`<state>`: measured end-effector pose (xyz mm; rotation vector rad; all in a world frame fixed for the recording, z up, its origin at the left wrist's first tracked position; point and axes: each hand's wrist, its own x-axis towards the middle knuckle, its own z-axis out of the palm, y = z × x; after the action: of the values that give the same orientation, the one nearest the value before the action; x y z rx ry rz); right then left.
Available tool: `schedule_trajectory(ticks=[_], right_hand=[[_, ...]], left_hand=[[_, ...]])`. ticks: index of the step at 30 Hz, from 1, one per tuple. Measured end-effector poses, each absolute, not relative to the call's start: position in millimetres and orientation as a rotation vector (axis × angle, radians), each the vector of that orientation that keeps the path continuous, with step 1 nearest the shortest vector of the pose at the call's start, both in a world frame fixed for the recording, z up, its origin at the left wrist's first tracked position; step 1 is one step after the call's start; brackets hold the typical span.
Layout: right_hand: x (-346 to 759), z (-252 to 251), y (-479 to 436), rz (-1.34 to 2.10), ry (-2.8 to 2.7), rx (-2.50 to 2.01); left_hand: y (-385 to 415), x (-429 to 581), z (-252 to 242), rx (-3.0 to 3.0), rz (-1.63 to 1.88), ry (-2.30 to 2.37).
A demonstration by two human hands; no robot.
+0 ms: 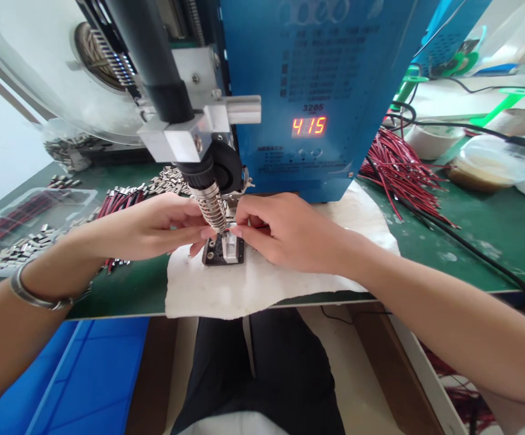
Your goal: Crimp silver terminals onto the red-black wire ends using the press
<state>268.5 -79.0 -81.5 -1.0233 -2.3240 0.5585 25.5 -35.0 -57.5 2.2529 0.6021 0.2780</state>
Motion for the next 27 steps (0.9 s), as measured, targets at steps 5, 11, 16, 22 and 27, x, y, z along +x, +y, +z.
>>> schedule_trajectory(ticks=[5, 11, 16, 22, 27], right_hand=[[268.1, -80.9, -78.7, 0.551, -2.324, -1.019], [269.0, -81.0, -78.4, 0.557, -2.325, -1.023], [268.5, -81.9, -78.5, 0.543, -2.329, -1.028], [268.0, -79.6, -79.1, 0.568, -2.331, -1.035], [268.7, -78.9, -79.5, 0.558, -2.344, -1.044]], left_hand=[[-35.2, 24.4, -57.5, 2.260, 0.267, 0.607], [-35.3, 24.8, -57.0, 2.260, 0.261, 0.623], [-35.5, 26.2, -57.4, 2.254, 0.254, 0.627], [-35.9, 26.5, -56.1, 2.260, 0.260, 0.626], [-36.1, 25.0, -56.7, 2.255, 0.266, 0.631]])
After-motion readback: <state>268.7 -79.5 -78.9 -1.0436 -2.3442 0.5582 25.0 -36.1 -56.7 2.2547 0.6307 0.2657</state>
